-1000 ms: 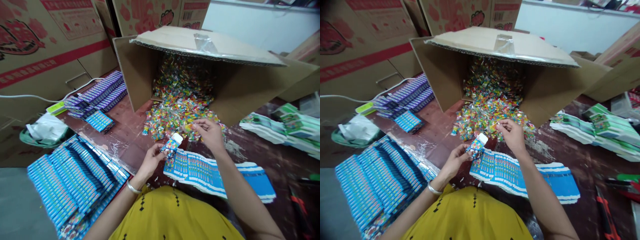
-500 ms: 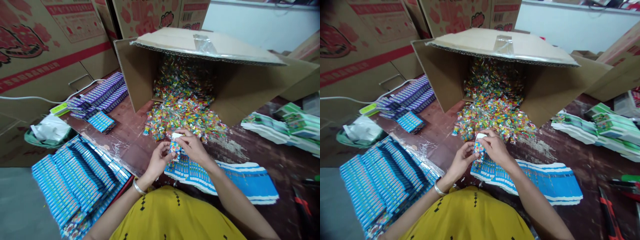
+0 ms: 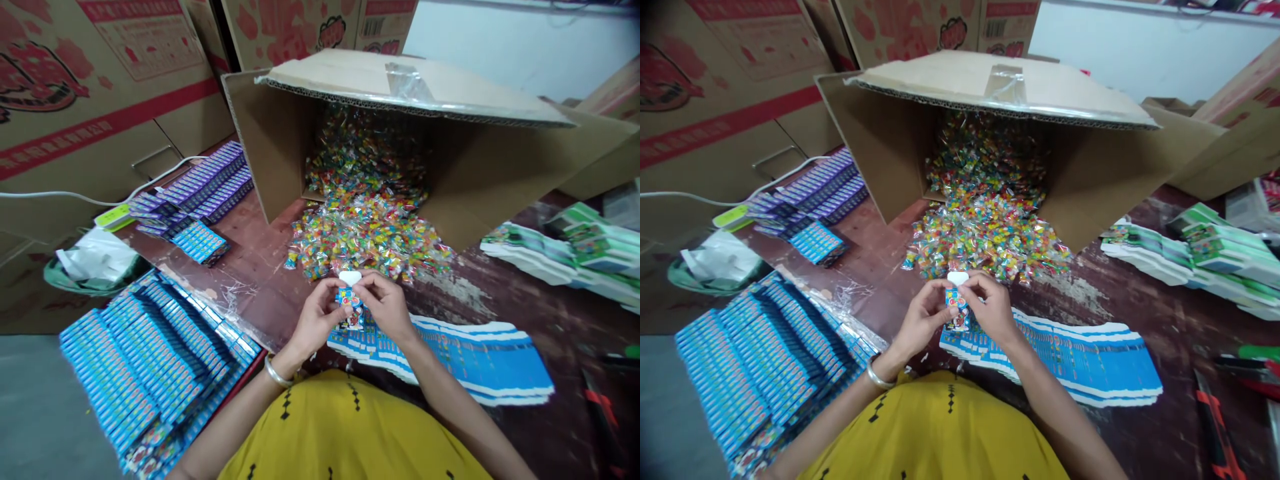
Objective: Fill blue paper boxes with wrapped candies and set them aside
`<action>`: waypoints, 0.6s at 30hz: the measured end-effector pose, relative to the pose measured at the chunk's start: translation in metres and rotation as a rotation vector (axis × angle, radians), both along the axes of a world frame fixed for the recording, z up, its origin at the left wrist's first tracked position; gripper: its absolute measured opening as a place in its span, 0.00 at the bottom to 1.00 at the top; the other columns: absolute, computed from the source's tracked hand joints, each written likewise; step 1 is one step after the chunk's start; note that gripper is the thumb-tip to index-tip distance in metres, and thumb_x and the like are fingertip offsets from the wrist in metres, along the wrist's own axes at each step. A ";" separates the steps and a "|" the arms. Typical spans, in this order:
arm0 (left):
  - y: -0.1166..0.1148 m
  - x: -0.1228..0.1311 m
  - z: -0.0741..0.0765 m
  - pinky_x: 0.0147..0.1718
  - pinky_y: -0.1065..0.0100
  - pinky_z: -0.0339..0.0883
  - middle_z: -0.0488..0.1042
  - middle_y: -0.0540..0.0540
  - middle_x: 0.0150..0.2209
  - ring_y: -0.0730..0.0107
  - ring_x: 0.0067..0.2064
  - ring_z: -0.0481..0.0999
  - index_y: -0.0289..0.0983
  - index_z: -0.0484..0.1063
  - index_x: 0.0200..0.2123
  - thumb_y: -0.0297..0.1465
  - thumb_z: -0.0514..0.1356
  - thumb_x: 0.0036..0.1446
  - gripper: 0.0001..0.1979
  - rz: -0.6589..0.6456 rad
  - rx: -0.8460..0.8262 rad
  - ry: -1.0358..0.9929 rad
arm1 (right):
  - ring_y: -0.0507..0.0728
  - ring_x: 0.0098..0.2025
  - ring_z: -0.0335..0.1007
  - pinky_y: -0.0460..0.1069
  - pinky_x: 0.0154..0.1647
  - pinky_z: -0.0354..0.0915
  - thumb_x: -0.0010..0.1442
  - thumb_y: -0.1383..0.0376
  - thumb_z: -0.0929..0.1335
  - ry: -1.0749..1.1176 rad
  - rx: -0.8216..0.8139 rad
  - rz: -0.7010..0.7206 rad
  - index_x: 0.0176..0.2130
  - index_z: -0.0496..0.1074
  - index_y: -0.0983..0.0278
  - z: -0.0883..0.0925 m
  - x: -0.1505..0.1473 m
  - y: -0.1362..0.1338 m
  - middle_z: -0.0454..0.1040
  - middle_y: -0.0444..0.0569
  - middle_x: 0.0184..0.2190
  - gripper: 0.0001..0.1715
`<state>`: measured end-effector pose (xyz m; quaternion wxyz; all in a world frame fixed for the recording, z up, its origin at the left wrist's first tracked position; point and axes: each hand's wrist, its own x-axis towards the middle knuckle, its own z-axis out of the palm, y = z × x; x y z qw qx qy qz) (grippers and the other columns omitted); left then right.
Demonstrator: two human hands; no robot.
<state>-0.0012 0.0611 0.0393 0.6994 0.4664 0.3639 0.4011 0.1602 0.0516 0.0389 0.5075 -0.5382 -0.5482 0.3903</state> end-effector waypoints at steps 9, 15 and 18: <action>-0.005 0.001 0.001 0.34 0.72 0.67 0.71 0.50 0.39 0.73 0.36 0.73 0.41 0.59 0.46 0.31 0.66 0.52 0.22 0.095 0.026 0.039 | 0.56 0.35 0.72 0.50 0.38 0.68 0.53 0.55 0.73 0.214 -0.118 0.059 0.29 0.66 0.60 0.005 -0.002 0.011 0.74 0.46 0.31 0.15; -0.005 -0.007 0.005 0.41 0.68 0.69 0.70 0.47 0.43 0.69 0.43 0.74 0.41 0.59 0.52 0.29 0.63 0.56 0.22 0.036 0.162 0.210 | 0.54 0.32 0.69 0.49 0.36 0.65 0.50 0.57 0.75 0.196 -0.264 0.184 0.31 0.73 0.63 0.009 0.011 0.020 0.74 0.45 0.29 0.13; -0.004 -0.010 0.006 0.42 0.67 0.69 0.70 0.45 0.45 0.66 0.46 0.73 0.42 0.59 0.56 0.28 0.63 0.55 0.26 -0.012 0.162 0.221 | 0.52 0.29 0.67 0.47 0.33 0.63 0.52 0.57 0.74 0.239 -0.283 0.223 0.28 0.73 0.63 0.010 0.014 0.023 0.72 0.43 0.26 0.13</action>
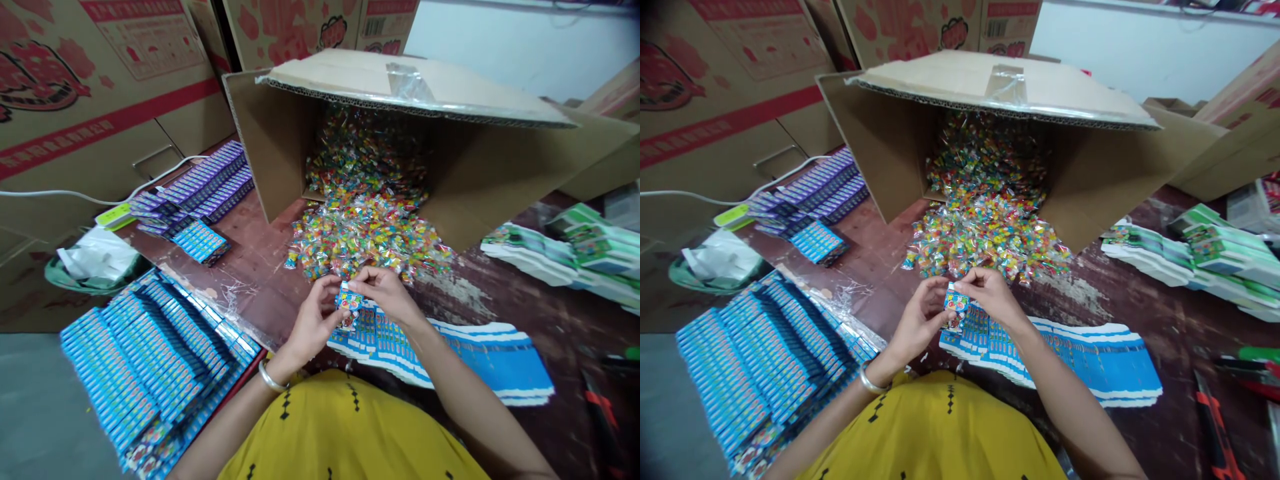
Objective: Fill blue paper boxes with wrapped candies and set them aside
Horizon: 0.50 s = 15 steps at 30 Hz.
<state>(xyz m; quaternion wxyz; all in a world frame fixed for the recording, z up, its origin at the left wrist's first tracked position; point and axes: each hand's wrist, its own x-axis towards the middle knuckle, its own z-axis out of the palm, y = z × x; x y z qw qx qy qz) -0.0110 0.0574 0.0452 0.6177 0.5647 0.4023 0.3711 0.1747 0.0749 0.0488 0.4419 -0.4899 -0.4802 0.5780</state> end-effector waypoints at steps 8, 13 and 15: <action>0.004 -0.005 0.003 0.41 0.69 0.68 0.72 0.45 0.45 0.67 0.44 0.72 0.40 0.65 0.53 0.29 0.64 0.55 0.22 -0.053 -0.015 -0.043 | 0.52 0.29 0.66 0.48 0.33 0.64 0.57 0.57 0.71 -0.227 0.173 -0.066 0.26 0.71 0.63 0.000 -0.007 -0.006 0.70 0.44 0.25 0.14; 0.011 -0.009 0.000 0.40 0.71 0.67 0.73 0.46 0.42 0.70 0.41 0.73 0.39 0.66 0.47 0.29 0.65 0.54 0.18 0.036 -0.054 -0.116 | 0.60 0.51 0.69 0.54 0.49 0.68 0.52 0.56 0.74 -0.411 0.299 0.090 0.51 0.70 0.59 0.002 -0.009 -0.023 0.70 0.51 0.51 0.28; 0.014 -0.009 -0.001 0.40 0.71 0.67 0.73 0.46 0.43 0.70 0.41 0.73 0.39 0.66 0.47 0.30 0.66 0.53 0.19 0.073 -0.071 -0.139 | 0.64 0.62 0.58 0.59 0.59 0.61 0.43 0.57 0.78 -0.555 0.370 0.169 0.62 0.58 0.57 0.002 -0.010 -0.027 0.59 0.54 0.63 0.52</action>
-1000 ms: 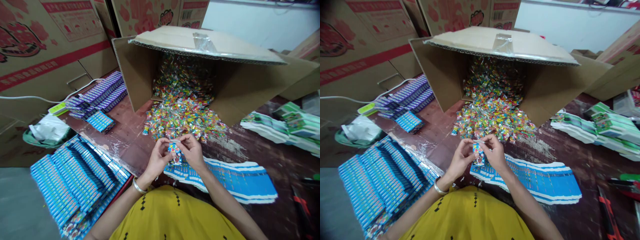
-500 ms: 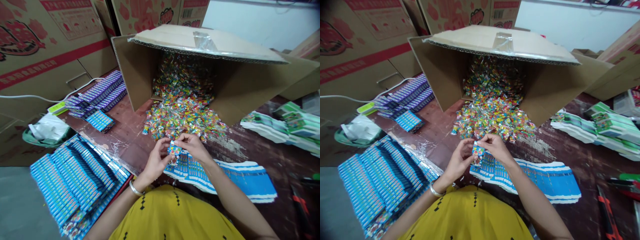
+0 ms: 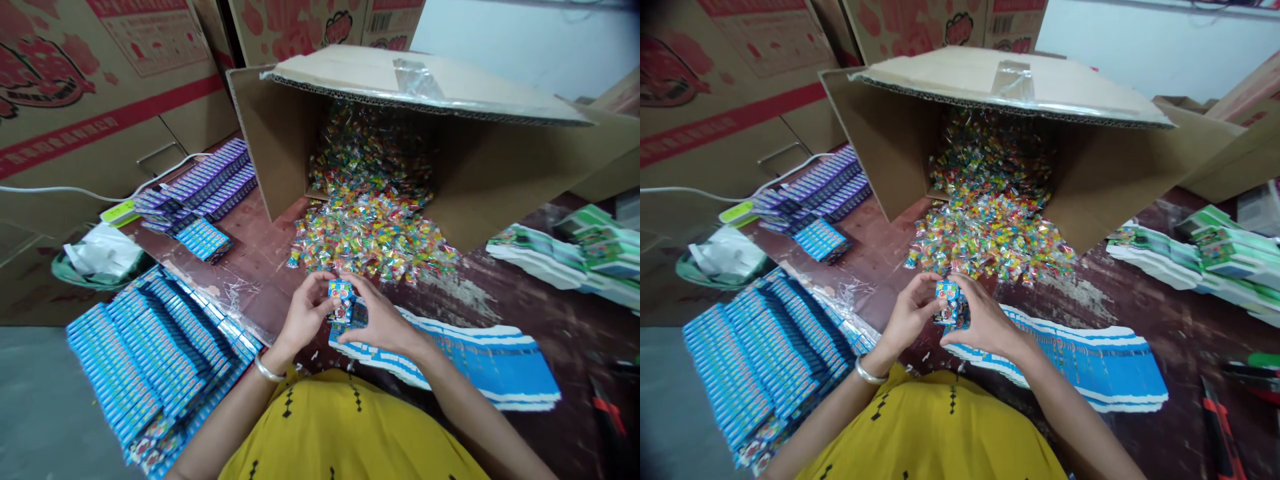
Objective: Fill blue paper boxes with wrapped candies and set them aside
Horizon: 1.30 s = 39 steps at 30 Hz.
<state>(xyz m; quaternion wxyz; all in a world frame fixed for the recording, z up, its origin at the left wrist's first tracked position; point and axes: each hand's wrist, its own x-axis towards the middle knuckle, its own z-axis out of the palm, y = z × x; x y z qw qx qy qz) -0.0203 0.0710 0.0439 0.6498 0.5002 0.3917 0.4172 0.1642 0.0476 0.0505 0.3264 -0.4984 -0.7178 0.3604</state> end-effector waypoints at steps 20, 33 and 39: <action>0.104 -0.176 -0.006 0.43 0.59 0.64 0.73 0.39 0.40 0.51 0.48 0.68 0.38 0.74 0.41 0.35 0.59 0.57 0.10 0.540 0.534 1.650 | 0.63 0.57 0.66 0.57 0.51 0.71 0.59 0.58 0.68 -0.105 0.011 -0.257 0.66 0.50 0.52 -0.030 0.003 -0.003 0.61 0.52 0.61 0.41; 0.085 -0.159 -0.010 0.44 0.58 0.62 0.70 0.41 0.40 0.54 0.44 0.67 0.35 0.66 0.44 0.40 0.62 0.55 0.18 0.597 0.609 1.463 | 0.58 0.45 0.73 0.52 0.43 0.69 0.64 0.58 0.63 -0.164 -0.019 -0.356 0.52 0.70 0.58 -0.047 0.031 -0.014 0.74 0.50 0.45 0.17; -0.002 -0.049 -0.036 0.40 0.61 0.64 0.70 0.46 0.38 0.60 0.41 0.69 0.39 0.66 0.40 0.48 0.67 0.47 0.24 -0.078 0.612 1.023 | 0.57 0.39 0.73 0.50 0.40 0.65 0.66 0.61 0.61 -0.481 0.006 -0.244 0.42 0.77 0.58 -0.053 0.016 0.004 0.74 0.49 0.37 0.15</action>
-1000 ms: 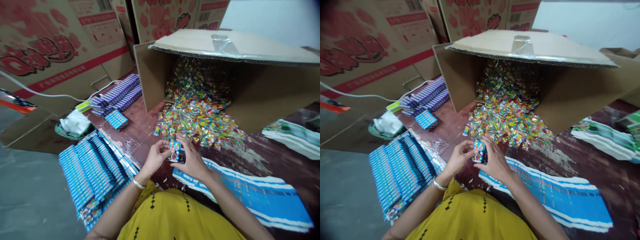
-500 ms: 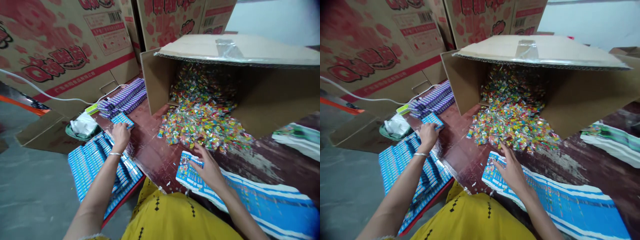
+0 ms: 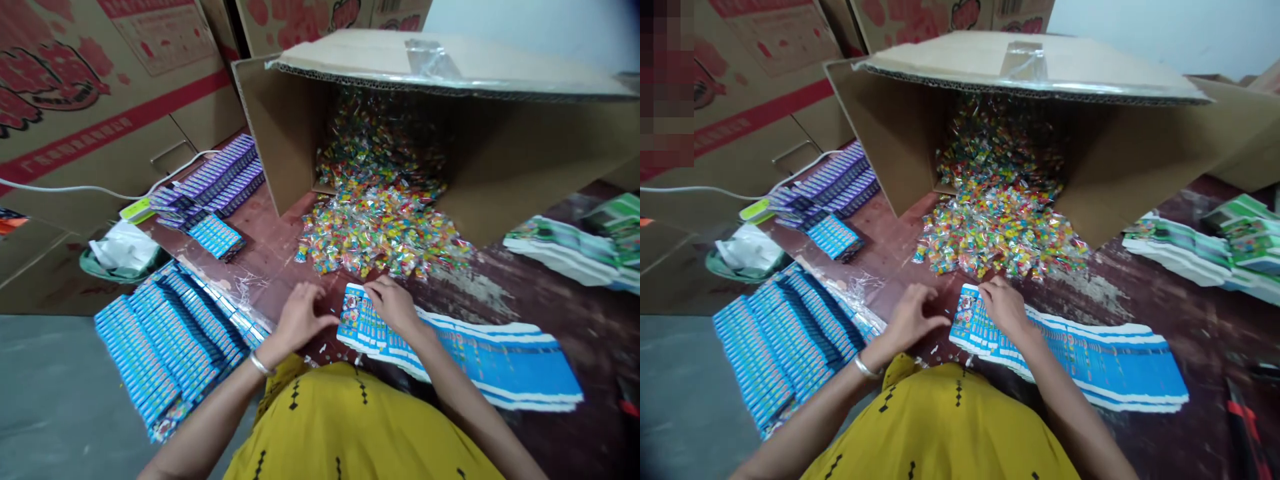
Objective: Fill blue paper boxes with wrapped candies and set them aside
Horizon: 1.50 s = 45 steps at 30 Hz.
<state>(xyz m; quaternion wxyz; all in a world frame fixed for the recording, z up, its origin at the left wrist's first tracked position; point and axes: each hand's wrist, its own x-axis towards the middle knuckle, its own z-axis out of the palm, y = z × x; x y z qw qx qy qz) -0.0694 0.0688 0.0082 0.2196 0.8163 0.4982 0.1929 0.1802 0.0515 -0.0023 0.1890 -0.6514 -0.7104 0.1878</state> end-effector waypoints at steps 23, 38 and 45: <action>-0.010 0.064 0.025 0.56 0.54 0.62 0.70 0.38 0.56 0.52 0.56 0.69 0.40 0.65 0.58 0.41 0.67 0.51 0.32 -0.003 -0.457 -0.603 | 0.52 0.20 0.65 0.46 0.19 0.61 0.63 0.50 0.63 0.966 -0.071 -0.207 0.44 0.71 0.61 0.033 -0.015 -0.011 0.69 0.42 0.23 0.19; -0.004 0.060 0.026 0.40 0.67 0.67 0.78 0.48 0.35 0.67 0.35 0.74 0.35 0.79 0.39 0.39 0.65 0.53 0.14 0.061 -0.818 -0.964 | 0.52 0.26 0.69 0.45 0.26 0.65 0.54 0.57 0.73 0.921 -0.117 -0.113 0.40 0.70 0.60 0.049 0.004 -0.011 0.73 0.41 0.27 0.16; -0.012 0.080 0.024 0.37 0.70 0.68 0.76 0.50 0.34 0.71 0.35 0.74 0.39 0.74 0.43 0.35 0.67 0.51 0.15 0.288 -0.554 -1.053 | 0.50 0.25 0.61 0.45 0.27 0.60 0.60 0.56 0.68 0.871 0.085 -0.310 0.34 0.71 0.63 0.028 -0.031 -0.021 0.65 0.40 0.22 0.12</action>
